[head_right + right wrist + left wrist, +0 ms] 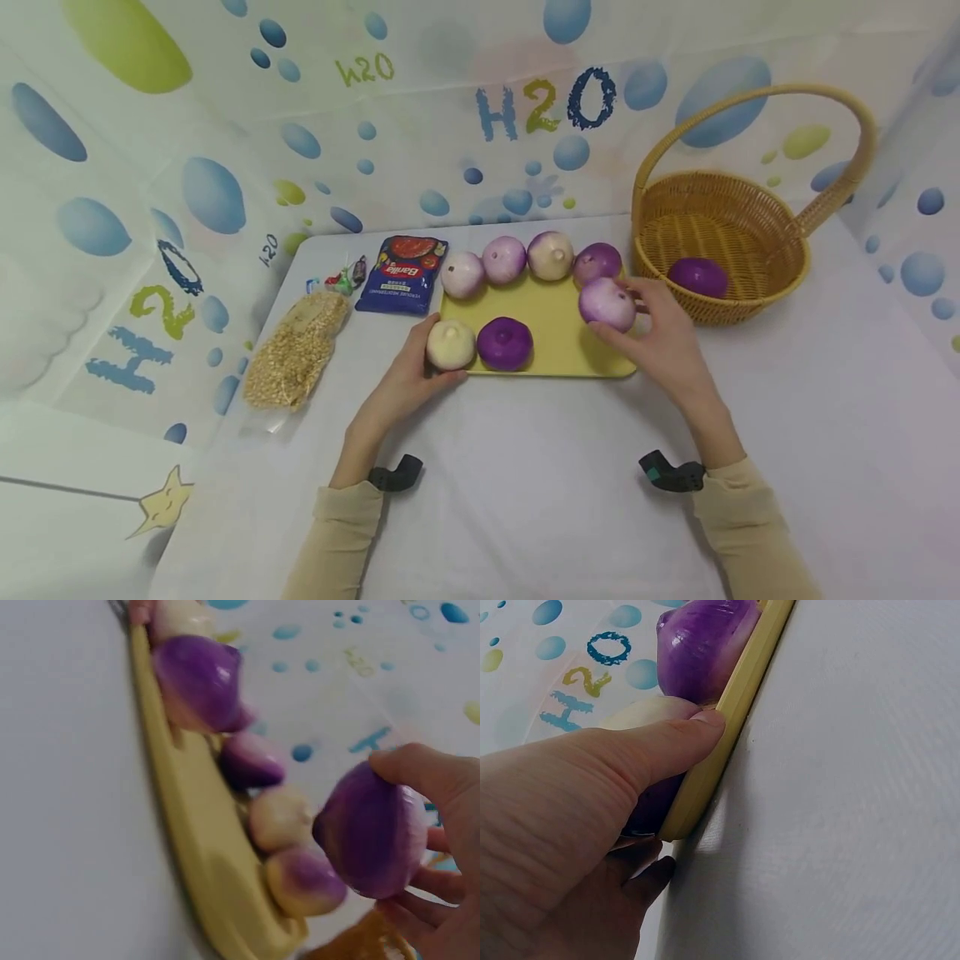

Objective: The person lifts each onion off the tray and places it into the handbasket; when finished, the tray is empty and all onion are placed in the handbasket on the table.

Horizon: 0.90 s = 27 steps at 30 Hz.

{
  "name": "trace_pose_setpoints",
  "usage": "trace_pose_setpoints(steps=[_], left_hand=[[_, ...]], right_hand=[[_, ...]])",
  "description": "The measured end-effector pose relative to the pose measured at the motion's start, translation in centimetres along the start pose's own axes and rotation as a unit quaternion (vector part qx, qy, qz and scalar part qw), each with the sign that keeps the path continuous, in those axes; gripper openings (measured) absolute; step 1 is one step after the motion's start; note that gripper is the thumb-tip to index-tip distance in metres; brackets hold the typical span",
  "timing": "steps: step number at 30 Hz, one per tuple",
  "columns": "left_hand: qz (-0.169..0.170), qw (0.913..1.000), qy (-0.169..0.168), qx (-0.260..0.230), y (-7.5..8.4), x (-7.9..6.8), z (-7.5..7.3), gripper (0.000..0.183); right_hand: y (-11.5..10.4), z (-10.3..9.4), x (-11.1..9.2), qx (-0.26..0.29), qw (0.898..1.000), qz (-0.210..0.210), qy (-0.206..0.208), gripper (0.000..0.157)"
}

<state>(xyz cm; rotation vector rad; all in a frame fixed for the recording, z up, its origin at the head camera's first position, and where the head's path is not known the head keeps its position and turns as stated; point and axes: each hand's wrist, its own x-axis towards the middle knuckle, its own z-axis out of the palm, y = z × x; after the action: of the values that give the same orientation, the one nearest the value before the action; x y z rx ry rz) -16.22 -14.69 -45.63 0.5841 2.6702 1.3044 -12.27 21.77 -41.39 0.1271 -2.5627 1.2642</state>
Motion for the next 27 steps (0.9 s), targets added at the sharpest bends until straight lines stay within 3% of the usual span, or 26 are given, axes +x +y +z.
trace_pose_setpoints(steps=[2, 5, 18, 27], left_hand=[[0.006, 1.0, 0.0, -0.004, 0.1, 0.1, 0.0, 0.097], [0.012, 0.9999, 0.0, -0.009, 0.1, 0.0, 0.0, 0.097], [0.006, 1.0, -0.004, -0.007, -0.2, -0.4, 0.3, 0.097], [0.012, 0.9999, 0.0, -0.002, -0.1, -0.2, 0.2, 0.096]], right_hand=[[0.2, -1.5, 0.2, -0.014, 0.999, 0.011, 0.045, 0.065], [0.9, -3.1, 0.7, -0.029, 0.996, 0.026, 0.082, 0.065], [2.3, -7.3, 3.3, -0.051, 0.99, 0.08, 0.104, 0.066], [3.1, -8.3, 5.3, -0.032, 0.989, 0.122, 0.082, 0.067]])
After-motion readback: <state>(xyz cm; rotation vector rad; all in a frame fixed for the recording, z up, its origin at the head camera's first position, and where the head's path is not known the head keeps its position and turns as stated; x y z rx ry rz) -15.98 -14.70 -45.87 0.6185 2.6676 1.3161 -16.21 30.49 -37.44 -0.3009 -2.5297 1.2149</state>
